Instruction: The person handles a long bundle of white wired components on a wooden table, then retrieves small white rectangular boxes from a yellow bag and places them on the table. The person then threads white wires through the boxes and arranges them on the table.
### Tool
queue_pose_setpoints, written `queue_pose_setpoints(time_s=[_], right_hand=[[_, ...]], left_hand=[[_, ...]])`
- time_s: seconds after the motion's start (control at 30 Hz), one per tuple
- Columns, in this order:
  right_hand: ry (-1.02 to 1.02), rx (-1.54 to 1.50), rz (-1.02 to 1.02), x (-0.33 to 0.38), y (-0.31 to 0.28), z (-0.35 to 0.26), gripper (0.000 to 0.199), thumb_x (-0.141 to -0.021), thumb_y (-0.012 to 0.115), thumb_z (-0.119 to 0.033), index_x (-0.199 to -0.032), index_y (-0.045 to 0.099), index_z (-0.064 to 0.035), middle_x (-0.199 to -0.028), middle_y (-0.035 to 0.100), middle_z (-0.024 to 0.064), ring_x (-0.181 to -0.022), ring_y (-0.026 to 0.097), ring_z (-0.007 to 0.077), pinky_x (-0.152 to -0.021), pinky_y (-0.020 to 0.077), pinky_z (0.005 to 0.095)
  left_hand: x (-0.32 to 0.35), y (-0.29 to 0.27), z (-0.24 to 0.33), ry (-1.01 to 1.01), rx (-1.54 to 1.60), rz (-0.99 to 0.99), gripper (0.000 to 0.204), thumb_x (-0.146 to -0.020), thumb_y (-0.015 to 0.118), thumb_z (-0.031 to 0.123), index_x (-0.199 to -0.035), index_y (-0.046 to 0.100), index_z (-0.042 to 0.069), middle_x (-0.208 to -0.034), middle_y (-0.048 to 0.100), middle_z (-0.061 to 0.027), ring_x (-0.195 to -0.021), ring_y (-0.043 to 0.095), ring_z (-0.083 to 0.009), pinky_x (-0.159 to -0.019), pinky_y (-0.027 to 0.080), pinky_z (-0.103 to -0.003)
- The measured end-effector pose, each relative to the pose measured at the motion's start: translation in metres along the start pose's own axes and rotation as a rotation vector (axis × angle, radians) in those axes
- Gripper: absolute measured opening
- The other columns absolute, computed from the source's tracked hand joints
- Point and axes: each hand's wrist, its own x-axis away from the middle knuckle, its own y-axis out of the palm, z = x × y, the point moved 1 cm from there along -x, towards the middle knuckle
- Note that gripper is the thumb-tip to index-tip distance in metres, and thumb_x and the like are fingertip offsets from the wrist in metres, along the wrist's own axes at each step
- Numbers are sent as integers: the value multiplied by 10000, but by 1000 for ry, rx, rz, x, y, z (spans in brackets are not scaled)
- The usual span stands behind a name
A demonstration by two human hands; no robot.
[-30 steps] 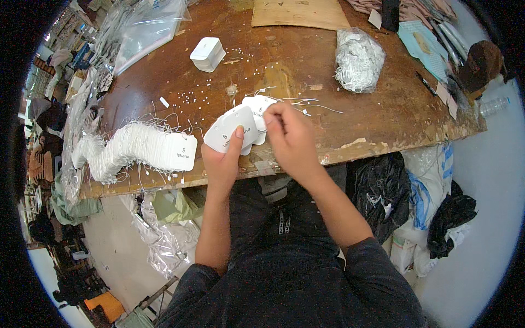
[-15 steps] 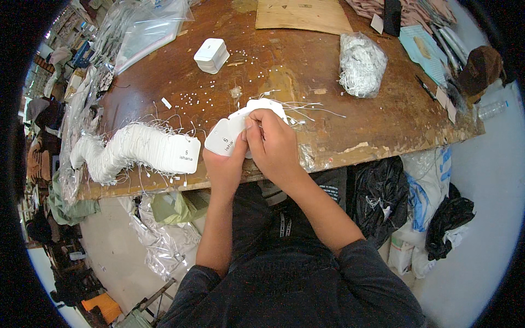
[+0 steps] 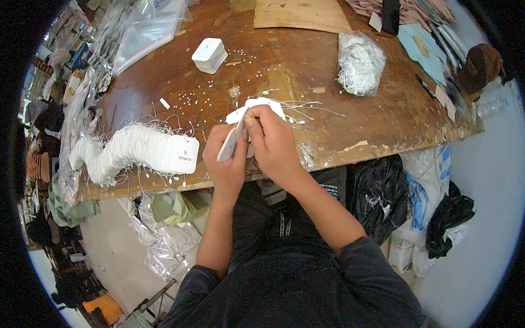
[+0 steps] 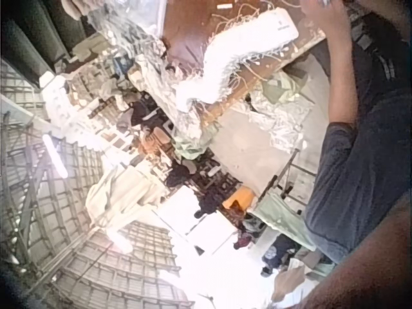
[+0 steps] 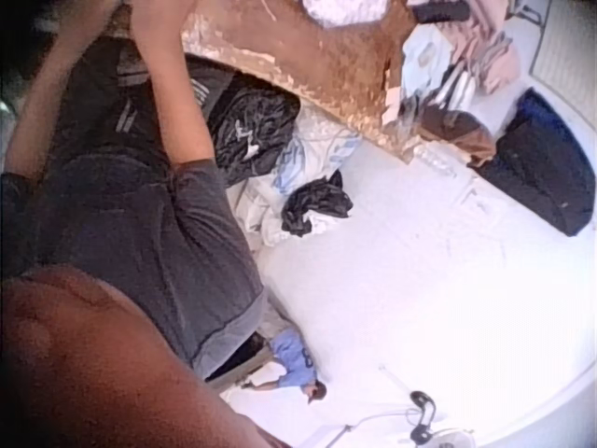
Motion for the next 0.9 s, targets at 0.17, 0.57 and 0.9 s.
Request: queue_pose_setpoints(time_s=[0.17, 0.57, 0.9], right_hand=[[297, -274, -70, 1, -21, -2, 136, -1004, 535, -143, -987, 600, -25, -829, 613, -1, -726, 556, 69, -617, 436, 228], [208, 238, 188, -9, -73, 26, 230, -922, 670, -165, -737, 609, -42, -665, 580, -32, -619, 499, 32, -566, 403, 218], [29, 1071, 434, -56, -157, 38, 198, -906, 634, -213, -1026, 682, -63, -895, 643, 133, -826, 641, 327, -690, 496, 415]], left_hand=[[2, 6, 5, 206, -337, -27, 303, -737, 700, 48, -1032, 697, 119, -980, 616, -49, -894, 588, -269, -764, 458, -390], [7, 5, 6, 314, -274, -169, 310, -694, 746, 116, -1000, 707, 142, -931, 621, -3, -870, 581, -229, -814, 410, -383], [-6, 3, 1, -356, 226, 151, 295, -882, 719, 103, -1130, 582, 20, -952, 581, -26, -869, 541, -96, -783, 460, -259]])
